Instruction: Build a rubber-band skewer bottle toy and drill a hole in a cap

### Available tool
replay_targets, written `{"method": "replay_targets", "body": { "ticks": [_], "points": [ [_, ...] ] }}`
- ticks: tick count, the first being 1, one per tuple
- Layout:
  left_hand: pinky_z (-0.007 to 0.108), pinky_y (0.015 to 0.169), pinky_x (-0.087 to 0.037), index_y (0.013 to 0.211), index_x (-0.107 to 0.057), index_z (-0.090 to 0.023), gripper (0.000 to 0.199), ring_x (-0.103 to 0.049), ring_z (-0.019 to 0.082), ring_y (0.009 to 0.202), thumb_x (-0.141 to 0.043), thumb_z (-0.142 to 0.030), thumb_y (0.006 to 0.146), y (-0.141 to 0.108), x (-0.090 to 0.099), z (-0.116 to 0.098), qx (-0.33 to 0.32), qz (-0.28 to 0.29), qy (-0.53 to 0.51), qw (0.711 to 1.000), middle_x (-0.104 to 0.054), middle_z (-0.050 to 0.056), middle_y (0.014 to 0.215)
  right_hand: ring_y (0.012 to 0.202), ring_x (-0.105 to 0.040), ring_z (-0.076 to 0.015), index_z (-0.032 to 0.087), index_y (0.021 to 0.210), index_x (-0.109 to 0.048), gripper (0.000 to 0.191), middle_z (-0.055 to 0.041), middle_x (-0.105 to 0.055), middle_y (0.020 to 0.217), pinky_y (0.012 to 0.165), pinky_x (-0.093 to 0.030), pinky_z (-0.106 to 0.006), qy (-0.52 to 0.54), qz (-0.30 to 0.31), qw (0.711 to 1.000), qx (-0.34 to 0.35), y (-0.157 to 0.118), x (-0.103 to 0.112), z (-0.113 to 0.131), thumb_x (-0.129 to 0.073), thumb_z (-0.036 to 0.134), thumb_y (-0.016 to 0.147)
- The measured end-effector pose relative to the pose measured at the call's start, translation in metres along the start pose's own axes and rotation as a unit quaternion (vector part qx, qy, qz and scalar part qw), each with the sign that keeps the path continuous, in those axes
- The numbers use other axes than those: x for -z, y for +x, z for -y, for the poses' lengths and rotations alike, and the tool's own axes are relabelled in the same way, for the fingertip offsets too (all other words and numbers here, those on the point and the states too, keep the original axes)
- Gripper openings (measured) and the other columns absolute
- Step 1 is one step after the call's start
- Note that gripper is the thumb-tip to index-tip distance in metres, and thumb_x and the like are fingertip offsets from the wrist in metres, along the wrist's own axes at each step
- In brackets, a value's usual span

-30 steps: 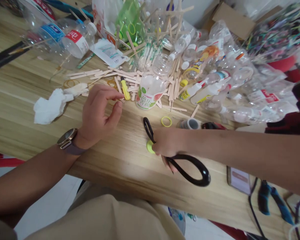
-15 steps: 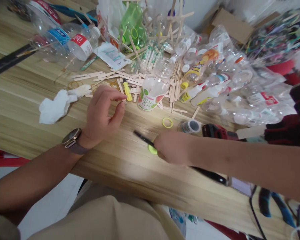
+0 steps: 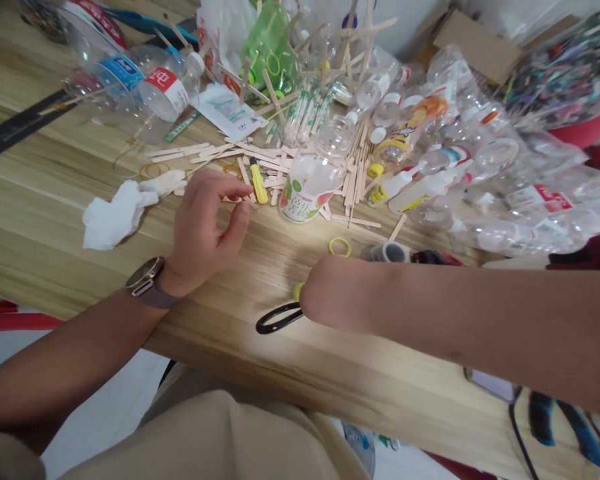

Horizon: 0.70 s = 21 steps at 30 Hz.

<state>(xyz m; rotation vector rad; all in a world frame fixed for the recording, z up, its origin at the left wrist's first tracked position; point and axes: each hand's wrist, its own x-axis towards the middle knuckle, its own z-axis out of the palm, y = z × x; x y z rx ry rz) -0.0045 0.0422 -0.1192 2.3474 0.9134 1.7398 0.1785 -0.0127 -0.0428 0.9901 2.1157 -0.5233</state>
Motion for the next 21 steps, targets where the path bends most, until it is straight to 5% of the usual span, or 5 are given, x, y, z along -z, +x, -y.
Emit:
{"method": "replay_targets", "body": {
  "ticks": [7, 14, 18, 21],
  "points": [
    [0.042, 0.077, -0.049, 0.103, -0.051, -0.030, 0.018, -0.061, 0.024, 0.091, -0.047, -0.017, 0.092, -0.002, -0.001, -0.002, 0.012, 0.012, -0.011, 1.000, -0.065, 0.006, 0.096, 0.038, -0.059, -0.0131, 0.015, 0.065, -0.057, 0.029, -0.0002, -0.059, 0.043, 0.044, -0.045, -0.019, 0.108, 0.162, 0.977, -0.090, 0.004, 0.022, 0.006, -0.037, 0.005, 0.085],
    [0.043, 0.079, -0.050, 0.102, -0.052, -0.029, 0.017, -0.061, 0.024, 0.092, -0.048, -0.017, 0.091, -0.002, 0.000, 0.001, 0.013, 0.004, -0.003, 1.000, -0.064, 0.006, 0.095, 0.082, -0.070, -0.0310, 0.016, 0.061, -0.058, 0.026, -0.0153, -0.072, 0.077, 0.071, -0.048, -0.036, 0.001, 0.074, 0.996, -0.055, -0.005, 0.010, 0.017, -0.055, -0.008, 0.071],
    [0.042, 0.079, -0.050, 0.101, -0.052, -0.026, 0.017, -0.060, 0.023, 0.090, -0.048, -0.014, 0.091, -0.002, -0.001, 0.000, 0.007, -0.001, -0.003, 1.000, -0.064, 0.007, 0.094, 0.083, -0.069, -0.0292, 0.016, 0.065, -0.061, 0.032, -0.0143, -0.072, 0.075, 0.075, -0.046, -0.036, -0.023, 0.053, 0.997, -0.045, -0.008, 0.004, 0.011, -0.050, -0.013, 0.072],
    [0.041, 0.077, -0.050, 0.101, -0.051, -0.028, 0.017, -0.061, 0.023, 0.090, -0.048, -0.015, 0.091, -0.003, -0.001, -0.001, 0.010, 0.006, -0.005, 1.000, -0.065, 0.006, 0.095, 0.067, -0.069, -0.0241, 0.015, 0.066, -0.062, 0.025, -0.0117, -0.071, 0.068, 0.062, -0.047, -0.030, 0.010, 0.075, 0.995, -0.064, -0.002, 0.013, 0.010, -0.051, -0.001, 0.081]
  ]
}}
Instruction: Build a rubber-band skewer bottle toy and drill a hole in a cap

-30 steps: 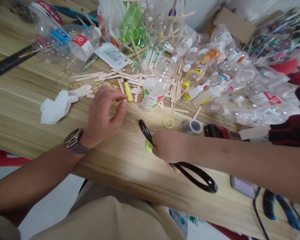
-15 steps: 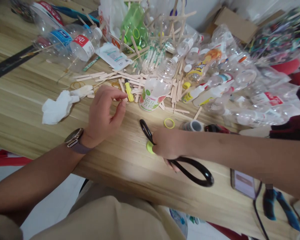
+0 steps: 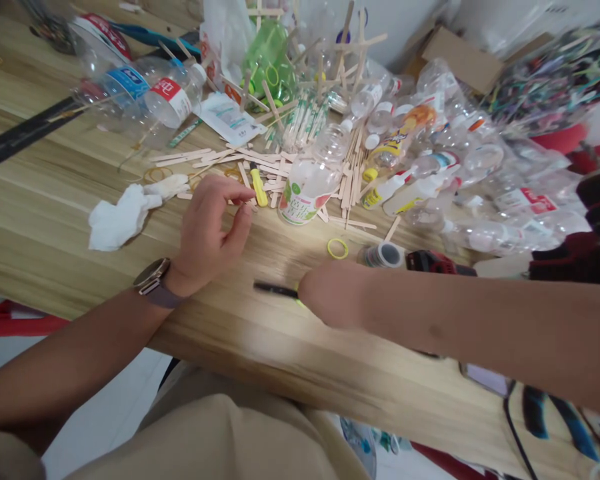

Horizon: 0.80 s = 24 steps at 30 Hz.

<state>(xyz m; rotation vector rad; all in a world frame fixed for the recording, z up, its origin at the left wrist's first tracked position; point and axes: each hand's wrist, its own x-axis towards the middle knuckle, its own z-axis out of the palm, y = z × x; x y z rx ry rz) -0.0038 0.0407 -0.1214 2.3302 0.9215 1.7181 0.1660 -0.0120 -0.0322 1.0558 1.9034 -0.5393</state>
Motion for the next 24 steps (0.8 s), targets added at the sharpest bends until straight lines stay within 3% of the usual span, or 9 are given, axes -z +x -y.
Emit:
{"method": "replay_targets", "body": {
  "ticks": [4, 10, 14, 18, 22, 24],
  "points": [
    [0.042, 0.078, -0.049, 0.102, -0.051, -0.030, 0.017, -0.061, 0.024, 0.092, -0.047, -0.017, 0.092, 0.000, 0.000, -0.001, 0.011, 0.003, -0.004, 1.000, -0.065, 0.006, 0.096, 0.040, -0.058, -0.0155, 0.015, 0.055, -0.057, 0.033, -0.0016, -0.056, 0.042, 0.047, -0.042, -0.023, 0.041, 0.040, 0.998, -0.015, 0.006, 0.010, 0.001, -0.044, 0.006, 0.084],
    [0.043, 0.080, -0.049, 0.103, -0.051, -0.030, 0.018, -0.060, 0.024, 0.092, -0.047, -0.016, 0.092, 0.000, 0.000, 0.000, 0.010, 0.004, -0.003, 1.000, -0.064, 0.007, 0.097, 0.071, -0.066, -0.0250, 0.019, 0.055, -0.050, 0.033, -0.0106, -0.069, 0.069, 0.066, -0.042, -0.033, -0.032, -0.028, 0.999, 0.033, 0.000, -0.011, -0.004, -0.050, -0.010, 0.071],
    [0.043, 0.078, -0.050, 0.102, -0.051, -0.029, 0.017, -0.060, 0.024, 0.092, -0.047, -0.016, 0.092, 0.000, 0.001, -0.001, 0.014, 0.008, -0.004, 1.000, -0.064, 0.007, 0.096, 0.076, -0.066, -0.0257, 0.019, 0.057, -0.054, 0.035, -0.0115, -0.070, 0.076, 0.069, -0.041, -0.034, -0.050, -0.031, 0.997, 0.041, -0.005, -0.018, -0.007, -0.047, -0.013, 0.070],
    [0.043, 0.077, -0.051, 0.101, -0.051, -0.028, 0.018, -0.060, 0.024, 0.090, -0.048, -0.013, 0.091, 0.000, 0.001, -0.002, 0.007, 0.007, -0.008, 1.000, -0.064, 0.007, 0.094, 0.073, -0.069, -0.0262, 0.016, 0.068, -0.061, 0.025, -0.0138, -0.071, 0.076, 0.063, -0.045, -0.032, -0.003, 0.001, 1.000, 0.013, -0.001, -0.004, -0.006, -0.047, -0.001, 0.081],
    [0.042, 0.077, -0.052, 0.101, -0.051, -0.027, 0.016, -0.060, 0.023, 0.089, -0.048, -0.015, 0.091, -0.001, -0.001, 0.001, 0.001, -0.005, 0.003, 1.000, -0.064, 0.006, 0.094, 0.047, -0.063, -0.0167, 0.015, 0.071, -0.061, 0.027, -0.0029, -0.064, 0.051, 0.049, -0.045, -0.023, 0.076, 0.084, 0.993, -0.019, 0.007, 0.012, -0.006, -0.040, 0.010, 0.087],
    [0.042, 0.078, -0.052, 0.101, -0.051, -0.027, 0.015, -0.061, 0.023, 0.091, -0.048, -0.015, 0.091, -0.001, -0.001, 0.002, 0.005, -0.006, 0.006, 1.000, -0.064, 0.006, 0.095, 0.044, -0.061, -0.0153, 0.016, 0.069, -0.059, 0.028, -0.0008, -0.060, 0.047, 0.047, -0.045, -0.021, 0.084, 0.103, 0.991, -0.023, 0.008, 0.014, -0.004, -0.038, 0.009, 0.087]
  ]
}}
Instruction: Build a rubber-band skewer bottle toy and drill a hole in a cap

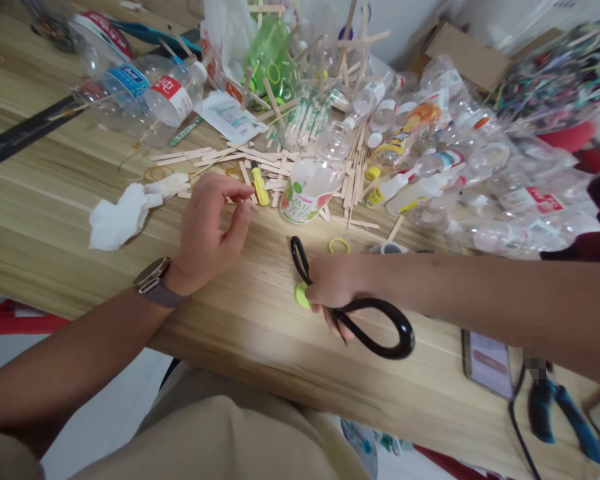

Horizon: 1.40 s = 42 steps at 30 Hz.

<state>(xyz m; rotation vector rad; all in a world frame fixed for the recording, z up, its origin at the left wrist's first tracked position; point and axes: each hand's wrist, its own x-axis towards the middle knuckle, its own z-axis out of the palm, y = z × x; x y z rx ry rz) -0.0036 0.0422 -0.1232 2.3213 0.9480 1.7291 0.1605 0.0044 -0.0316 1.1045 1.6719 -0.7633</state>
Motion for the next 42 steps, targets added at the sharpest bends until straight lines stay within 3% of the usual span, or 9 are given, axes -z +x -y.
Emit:
{"method": "replay_targets", "body": {
  "ticks": [9, 14, 18, 23, 26, 30, 35, 39, 42],
  "points": [
    [0.044, 0.078, -0.051, 0.102, -0.051, -0.029, 0.018, -0.061, 0.024, 0.092, -0.046, -0.015, 0.092, -0.001, 0.001, -0.001, 0.015, 0.018, -0.006, 1.000, -0.065, 0.007, 0.097, 0.091, -0.068, -0.0308, 0.019, 0.047, -0.031, 0.044, -0.0155, -0.071, 0.083, 0.072, -0.043, -0.033, -0.070, -0.086, 0.993, 0.050, -0.006, -0.027, -0.002, -0.051, -0.017, 0.061],
    [0.043, 0.077, -0.051, 0.102, -0.051, -0.029, 0.019, -0.061, 0.024, 0.089, -0.047, -0.014, 0.090, -0.001, -0.001, 0.000, -0.001, 0.012, -0.007, 1.000, -0.064, 0.006, 0.094, 0.055, -0.067, -0.0203, 0.019, 0.059, -0.046, 0.031, -0.0073, -0.065, 0.057, 0.053, -0.045, -0.025, 0.115, -0.033, 0.993, 0.004, -0.003, -0.024, -0.016, -0.042, 0.006, 0.087],
    [0.040, 0.078, -0.051, 0.102, -0.052, -0.026, 0.018, -0.060, 0.022, 0.088, -0.045, -0.013, 0.091, -0.001, -0.002, 0.002, -0.010, 0.011, 0.005, 1.000, -0.064, 0.006, 0.093, 0.039, -0.059, -0.0129, 0.016, 0.067, -0.054, 0.029, -0.0022, -0.065, 0.051, 0.044, -0.045, -0.020, 0.295, 0.036, 0.955, -0.014, 0.004, -0.019, -0.016, -0.036, 0.012, 0.089],
    [0.035, 0.077, -0.049, 0.103, -0.054, -0.022, 0.016, -0.058, 0.020, 0.087, -0.045, -0.013, 0.093, -0.001, 0.000, 0.006, -0.001, -0.016, 0.017, 1.000, -0.063, 0.005, 0.090, 0.037, -0.056, -0.0100, 0.015, 0.080, -0.058, 0.027, 0.0009, -0.065, 0.054, 0.041, -0.043, -0.018, 0.426, -0.028, 0.904, -0.001, 0.002, -0.035, -0.017, -0.037, 0.024, 0.094],
    [0.033, 0.076, -0.048, 0.104, -0.055, -0.019, 0.014, -0.057, 0.018, 0.083, -0.044, -0.018, 0.095, -0.001, 0.002, 0.002, 0.031, 0.000, 0.002, 1.000, -0.062, 0.005, 0.090, 0.034, -0.055, -0.0099, 0.016, 0.078, -0.059, 0.032, 0.0017, -0.064, 0.051, 0.040, -0.044, -0.018, 0.523, -0.099, 0.846, 0.038, -0.006, -0.055, -0.023, -0.038, 0.032, 0.096],
    [0.030, 0.071, -0.047, 0.114, -0.054, -0.013, 0.030, -0.056, 0.015, 0.072, -0.037, -0.034, 0.101, -0.002, 0.007, -0.020, 0.128, 0.150, -0.071, 0.978, -0.062, 0.006, 0.092, 0.035, -0.057, -0.0098, 0.016, 0.060, -0.060, 0.049, -0.0023, -0.064, 0.049, 0.038, -0.040, -0.017, 0.581, -0.177, 0.787, 0.113, -0.017, -0.081, -0.027, -0.050, 0.055, 0.089],
    [0.033, 0.072, -0.047, 0.131, -0.047, -0.010, 0.062, -0.062, 0.021, 0.080, -0.019, -0.056, 0.099, -0.005, 0.017, -0.066, 0.099, 0.369, -0.160, 0.910, -0.066, 0.010, 0.098, 0.036, -0.057, -0.0085, 0.017, 0.064, -0.061, 0.051, -0.0015, -0.067, 0.055, 0.038, -0.040, -0.016, 0.634, -0.169, 0.737, 0.161, -0.031, -0.096, -0.017, -0.055, 0.064, 0.083],
    [0.035, 0.080, -0.047, 0.122, -0.052, -0.016, 0.048, -0.063, 0.023, 0.094, -0.021, -0.047, 0.102, -0.015, 0.017, -0.095, 0.130, 0.339, -0.198, 0.910, -0.068, 0.009, 0.103, 0.034, -0.056, -0.0094, 0.018, 0.077, -0.060, 0.045, -0.0003, -0.069, 0.057, 0.035, -0.039, -0.017, 0.654, -0.143, 0.717, 0.193, -0.037, -0.102, -0.009, -0.055, 0.063, 0.084],
    [0.033, 0.081, -0.047, 0.110, -0.056, -0.019, 0.039, -0.063, 0.020, 0.089, -0.021, -0.036, 0.103, -0.028, 0.009, -0.108, 0.225, 0.262, -0.226, 0.911, -0.067, 0.006, 0.095, 0.035, -0.057, -0.0104, 0.017, 0.075, -0.060, 0.044, -0.0020, -0.069, 0.057, 0.036, -0.041, -0.018, 0.619, -0.179, 0.738, 0.200, -0.037, -0.106, -0.004, -0.051, 0.058, 0.089]
  ]
}}
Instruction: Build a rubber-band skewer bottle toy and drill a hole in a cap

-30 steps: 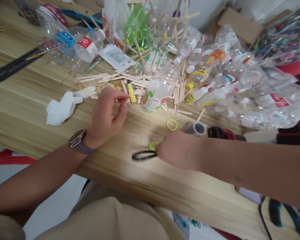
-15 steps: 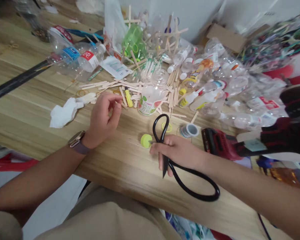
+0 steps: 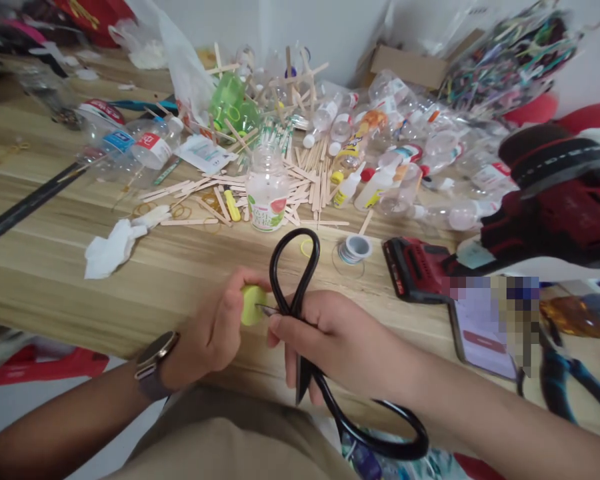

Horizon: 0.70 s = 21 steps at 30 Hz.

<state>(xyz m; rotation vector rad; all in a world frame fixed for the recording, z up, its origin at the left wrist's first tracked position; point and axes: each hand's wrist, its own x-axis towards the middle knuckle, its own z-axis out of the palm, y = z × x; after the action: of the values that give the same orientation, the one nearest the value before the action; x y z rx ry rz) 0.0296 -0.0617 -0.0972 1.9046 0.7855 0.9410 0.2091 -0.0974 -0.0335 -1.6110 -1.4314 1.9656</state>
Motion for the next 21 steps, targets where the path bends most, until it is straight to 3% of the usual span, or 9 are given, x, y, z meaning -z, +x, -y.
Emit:
{"method": "replay_targets", "body": {
  "ticks": [3, 5, 7, 9, 10, 11, 16, 18, 21],
  "points": [
    [0.034, 0.082, -0.048, 0.099, -0.056, -0.020, 0.042, -0.061, 0.018, 0.084, -0.016, -0.031, 0.102, -0.003, -0.016, 0.003, 0.060, -0.051, -0.067, 0.995, -0.066, 0.005, 0.089, 0.039, -0.059, -0.0113, 0.018, 0.066, -0.058, 0.047, -0.0031, -0.067, 0.056, 0.038, -0.043, -0.019, -0.101, -0.023, 0.994, 0.039, -0.002, -0.002, -0.002, -0.041, 0.050, 0.096],
    [0.035, 0.084, -0.049, 0.094, -0.056, -0.021, 0.037, -0.062, 0.019, 0.087, -0.020, -0.026, 0.100, -0.002, -0.021, 0.003, 0.086, -0.068, -0.059, 0.992, -0.066, 0.005, 0.089, 0.041, -0.060, -0.0116, 0.018, 0.068, -0.058, 0.040, -0.0021, -0.067, 0.057, 0.040, -0.040, -0.020, -0.246, -0.067, 0.961, 0.103, -0.003, -0.001, -0.003, -0.039, 0.037, 0.098],
    [0.034, 0.083, -0.050, 0.089, -0.055, -0.021, 0.023, -0.062, 0.020, 0.087, -0.033, -0.022, 0.094, -0.001, -0.022, 0.002, 0.097, -0.053, -0.015, 0.994, -0.066, 0.005, 0.088, 0.045, -0.060, -0.0140, 0.016, 0.080, -0.064, 0.026, -0.0026, -0.067, 0.060, 0.043, -0.036, -0.024, -0.463, -0.133, 0.851, 0.209, -0.005, 0.001, -0.004, -0.042, 0.018, 0.095],
    [0.033, 0.080, -0.051, 0.085, -0.053, -0.022, 0.007, -0.062, 0.020, 0.084, -0.046, -0.021, 0.084, -0.001, -0.022, 0.000, 0.099, -0.020, 0.030, 0.994, -0.065, 0.003, 0.086, 0.047, -0.059, -0.0174, 0.012, 0.095, -0.066, 0.026, -0.0049, -0.067, 0.062, 0.046, -0.031, -0.030, -0.633, -0.171, 0.691, 0.304, -0.005, 0.003, -0.007, -0.043, 0.005, 0.089],
    [0.033, 0.078, -0.052, 0.084, -0.052, -0.022, 0.005, -0.062, 0.019, 0.082, -0.050, -0.020, 0.080, -0.001, -0.022, -0.001, 0.099, -0.007, 0.049, 0.994, -0.065, 0.002, 0.084, 0.049, -0.059, -0.0188, 0.011, 0.099, -0.067, 0.028, -0.0062, -0.068, 0.063, 0.046, -0.030, -0.031, -0.674, -0.171, 0.640, 0.326, -0.005, 0.003, -0.009, -0.043, 0.002, 0.087],
    [0.032, 0.078, -0.052, 0.084, -0.051, -0.023, 0.006, -0.062, 0.019, 0.081, -0.051, -0.019, 0.079, -0.002, -0.022, -0.002, 0.095, -0.004, 0.067, 0.993, -0.065, 0.002, 0.084, 0.051, -0.060, -0.0195, 0.010, 0.100, -0.067, 0.029, -0.0073, -0.069, 0.065, 0.047, -0.029, -0.032, -0.683, -0.164, 0.631, 0.329, -0.004, 0.003, -0.010, -0.043, 0.001, 0.087],
    [0.032, 0.076, -0.051, 0.090, -0.053, -0.023, 0.028, -0.064, 0.019, 0.079, -0.026, -0.015, 0.093, -0.009, -0.027, -0.005, 0.056, -0.072, 0.117, 0.989, -0.066, 0.005, 0.083, 0.039, -0.055, -0.0155, 0.016, 0.088, -0.064, 0.034, -0.0030, -0.069, 0.059, 0.040, -0.031, -0.026, -0.405, -0.080, 0.899, 0.142, 0.006, -0.005, -0.019, -0.032, 0.023, 0.099],
    [0.032, 0.073, -0.051, 0.090, -0.053, -0.022, 0.031, -0.063, 0.019, 0.076, -0.023, -0.017, 0.096, -0.012, -0.028, -0.005, 0.035, -0.080, 0.123, 0.989, -0.065, 0.004, 0.081, 0.030, -0.049, -0.0129, 0.017, 0.093, -0.060, 0.045, 0.0014, -0.066, 0.053, 0.036, -0.033, -0.024, -0.309, -0.009, 0.945, 0.104, 0.009, -0.009, -0.021, -0.016, 0.026, 0.102],
    [0.031, 0.073, -0.050, 0.092, -0.054, -0.022, 0.031, -0.064, 0.018, 0.077, -0.023, -0.017, 0.097, -0.015, -0.030, -0.002, 0.020, -0.091, 0.121, 0.988, -0.065, 0.004, 0.082, 0.032, -0.052, -0.0114, 0.017, 0.092, -0.060, 0.044, 0.0008, -0.068, 0.055, 0.038, -0.035, -0.022, -0.303, 0.005, 0.944, 0.128, 0.007, -0.008, -0.022, -0.018, 0.024, 0.103]
  ]
}}
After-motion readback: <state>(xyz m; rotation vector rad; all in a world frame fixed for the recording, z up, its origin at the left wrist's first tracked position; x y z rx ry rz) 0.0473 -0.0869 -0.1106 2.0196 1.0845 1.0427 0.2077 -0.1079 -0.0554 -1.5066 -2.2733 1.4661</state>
